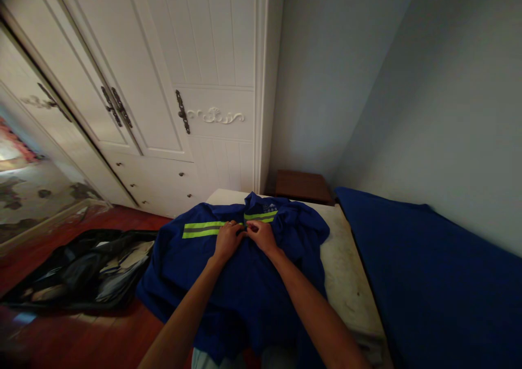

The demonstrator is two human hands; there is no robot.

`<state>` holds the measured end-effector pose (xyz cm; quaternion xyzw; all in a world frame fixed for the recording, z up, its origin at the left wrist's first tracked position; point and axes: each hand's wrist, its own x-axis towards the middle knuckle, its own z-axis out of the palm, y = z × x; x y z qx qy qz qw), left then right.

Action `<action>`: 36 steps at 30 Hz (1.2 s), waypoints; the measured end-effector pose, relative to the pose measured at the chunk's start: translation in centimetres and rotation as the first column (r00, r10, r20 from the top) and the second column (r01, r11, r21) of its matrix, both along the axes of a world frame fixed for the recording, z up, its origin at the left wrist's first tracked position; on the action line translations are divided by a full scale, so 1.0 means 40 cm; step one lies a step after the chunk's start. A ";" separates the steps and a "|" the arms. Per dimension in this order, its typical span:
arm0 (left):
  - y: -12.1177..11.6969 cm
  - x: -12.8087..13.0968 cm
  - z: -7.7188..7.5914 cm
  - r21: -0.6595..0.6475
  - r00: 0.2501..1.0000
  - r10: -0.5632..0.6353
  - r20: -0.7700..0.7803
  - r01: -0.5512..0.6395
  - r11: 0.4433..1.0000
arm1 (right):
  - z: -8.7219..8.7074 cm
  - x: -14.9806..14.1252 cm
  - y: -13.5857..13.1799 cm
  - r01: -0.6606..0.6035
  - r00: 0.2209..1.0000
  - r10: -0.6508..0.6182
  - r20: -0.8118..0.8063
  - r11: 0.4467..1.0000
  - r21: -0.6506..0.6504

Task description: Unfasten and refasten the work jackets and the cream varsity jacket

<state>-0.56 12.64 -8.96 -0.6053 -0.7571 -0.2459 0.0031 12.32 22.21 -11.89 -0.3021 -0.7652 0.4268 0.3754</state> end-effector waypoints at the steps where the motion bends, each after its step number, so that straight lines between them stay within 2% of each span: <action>1: 0.000 -0.001 -0.002 0.004 1.000 -0.004 0.005 0.004 1.000 | 0.002 0.001 -0.002 0.006 1.000 -0.006 0.010 1.000 0.017; 13: -0.002 -0.006 -0.011 0.035 0.997 -0.048 0.052 0.047 0.998 | 0.006 -0.004 -0.012 0.063 0.993 -0.079 0.091 0.985 0.159; 24: -0.004 -0.003 -0.004 0.041 0.996 -0.025 0.085 0.021 0.999 | 0.008 0.006 -0.009 -0.011 0.994 -0.009 0.110 0.985 0.173; 36: -0.003 -0.014 -0.008 0.070 0.985 -0.083 0.149 0.073 0.995 | 0.025 0.009 -0.027 -0.038 0.972 -0.040 0.231 0.946 0.321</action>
